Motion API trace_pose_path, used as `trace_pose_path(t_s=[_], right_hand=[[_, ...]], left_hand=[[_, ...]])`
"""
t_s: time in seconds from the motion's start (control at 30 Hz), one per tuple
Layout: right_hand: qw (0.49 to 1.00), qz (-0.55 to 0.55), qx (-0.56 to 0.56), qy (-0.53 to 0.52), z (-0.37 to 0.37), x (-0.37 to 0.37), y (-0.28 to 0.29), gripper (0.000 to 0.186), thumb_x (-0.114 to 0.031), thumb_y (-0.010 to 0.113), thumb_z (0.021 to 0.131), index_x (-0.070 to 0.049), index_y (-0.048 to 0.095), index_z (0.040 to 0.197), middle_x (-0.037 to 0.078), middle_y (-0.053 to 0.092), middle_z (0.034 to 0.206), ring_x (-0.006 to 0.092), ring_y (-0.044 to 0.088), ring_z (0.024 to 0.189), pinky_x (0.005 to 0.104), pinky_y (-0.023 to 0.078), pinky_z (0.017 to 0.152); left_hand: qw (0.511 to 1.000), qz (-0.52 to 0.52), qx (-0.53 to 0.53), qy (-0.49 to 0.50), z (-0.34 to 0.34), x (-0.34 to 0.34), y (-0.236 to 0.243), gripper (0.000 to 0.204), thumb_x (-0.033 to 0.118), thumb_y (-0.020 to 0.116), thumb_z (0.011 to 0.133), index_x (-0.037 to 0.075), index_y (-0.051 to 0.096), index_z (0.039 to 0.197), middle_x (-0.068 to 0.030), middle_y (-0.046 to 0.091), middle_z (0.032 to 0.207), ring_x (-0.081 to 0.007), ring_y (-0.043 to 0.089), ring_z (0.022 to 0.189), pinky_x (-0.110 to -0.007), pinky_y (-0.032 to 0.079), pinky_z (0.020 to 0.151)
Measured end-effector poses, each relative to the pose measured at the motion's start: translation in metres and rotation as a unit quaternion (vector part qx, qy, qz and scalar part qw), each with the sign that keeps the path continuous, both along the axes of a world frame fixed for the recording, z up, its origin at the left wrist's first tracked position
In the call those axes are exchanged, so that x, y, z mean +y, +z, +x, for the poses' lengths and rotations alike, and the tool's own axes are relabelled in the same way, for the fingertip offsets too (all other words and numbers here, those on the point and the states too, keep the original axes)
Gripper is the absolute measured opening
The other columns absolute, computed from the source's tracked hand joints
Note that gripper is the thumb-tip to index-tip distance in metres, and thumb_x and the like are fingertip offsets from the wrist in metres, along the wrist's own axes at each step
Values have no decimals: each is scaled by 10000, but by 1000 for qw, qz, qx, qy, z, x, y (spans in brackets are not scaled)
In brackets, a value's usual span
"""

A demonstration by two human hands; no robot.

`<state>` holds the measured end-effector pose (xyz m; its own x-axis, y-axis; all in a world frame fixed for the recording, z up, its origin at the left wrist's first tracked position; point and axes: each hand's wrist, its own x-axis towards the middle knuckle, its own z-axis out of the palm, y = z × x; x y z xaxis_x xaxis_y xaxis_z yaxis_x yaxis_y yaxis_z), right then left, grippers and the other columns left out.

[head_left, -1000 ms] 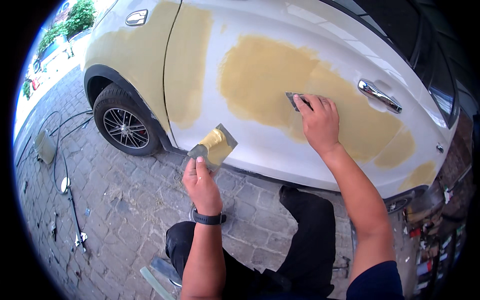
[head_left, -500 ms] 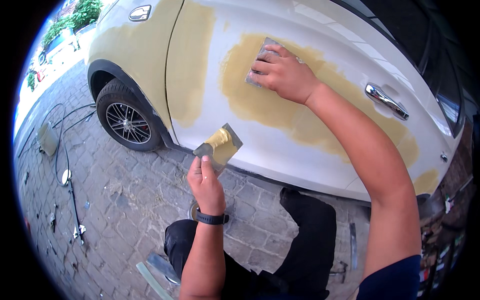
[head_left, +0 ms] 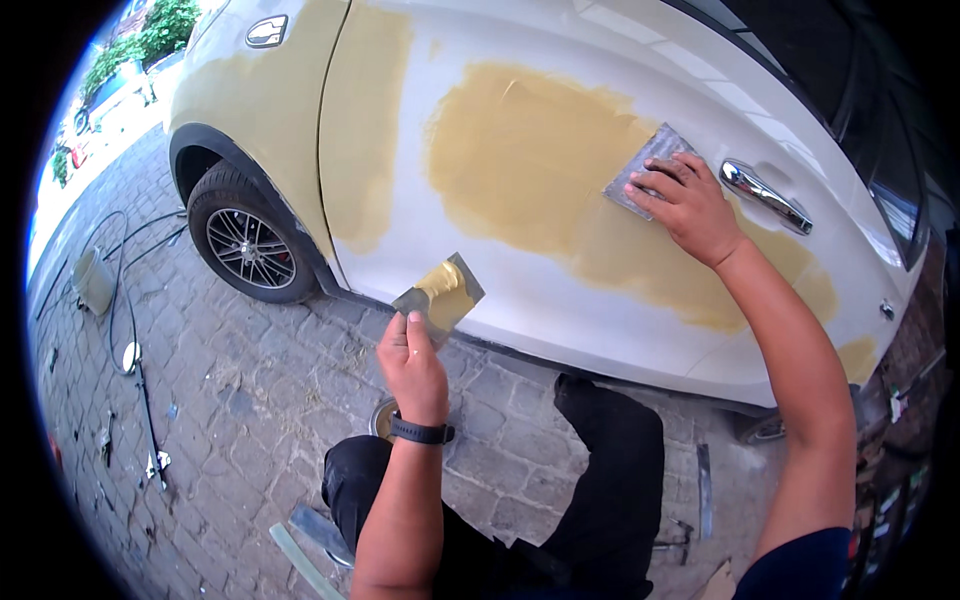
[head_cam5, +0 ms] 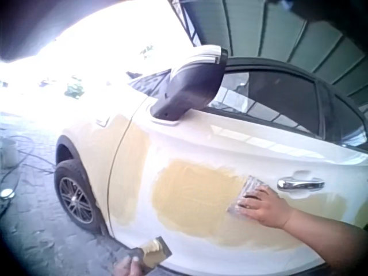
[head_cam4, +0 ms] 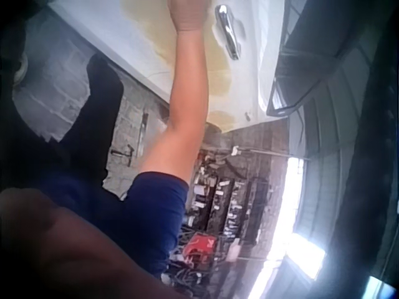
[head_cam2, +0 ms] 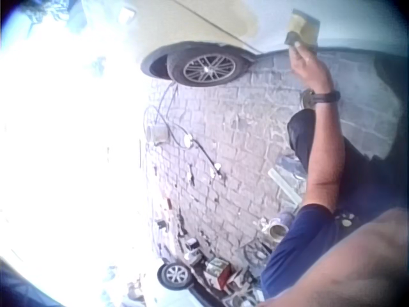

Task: The person applies a beige body filler to the side panel of a white car using a metal spreader. They repeatedly transfer filler from a container to the spreader and smooth it over the car's surface, working around the door handle and wheel arch.

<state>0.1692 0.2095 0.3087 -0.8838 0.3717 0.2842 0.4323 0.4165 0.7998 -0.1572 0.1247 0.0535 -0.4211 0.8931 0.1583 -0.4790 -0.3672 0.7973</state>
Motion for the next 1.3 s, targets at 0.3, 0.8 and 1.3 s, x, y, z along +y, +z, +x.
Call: trace_pose_path(t_s=[0.3, 0.8, 1.3], right_hand=[[998, 12, 12, 68, -69, -7, 1, 355, -63, 670, 896, -176, 774, 1217, -6, 712, 1204, 209, 676, 1194, 447, 435, 1164], [996, 5, -20, 86, -151, 89, -43, 286, -71, 670, 909, -157, 768, 1164, -9, 684, 1190, 204, 643, 1250, 451, 404, 1197], [999, -24, 33, -1, -44, -51, -50, 340, -58, 673, 902, -160, 770, 1211, 8, 721, 1225, 219, 676, 1209, 460, 436, 1144]], left_hand=[[1000, 18, -2, -3, 6, -2, -4, 338, 168, 491, 1153, -70, 681, 1299, -73, 727, 1153, -142, 690, 1031, -321, 587, 907], [999, 24, 19, 11, -11, -13, 2, 341, 191, 500, 1157, -55, 672, 1319, -80, 725, 1185, -160, 716, 1052, -343, 622, 926], [999, 4, -40, -18, 9, 0, -1, 325, 158, 496, 1146, -66, 683, 1290, -77, 726, 1141, -140, 687, 1026, -331, 592, 911]])
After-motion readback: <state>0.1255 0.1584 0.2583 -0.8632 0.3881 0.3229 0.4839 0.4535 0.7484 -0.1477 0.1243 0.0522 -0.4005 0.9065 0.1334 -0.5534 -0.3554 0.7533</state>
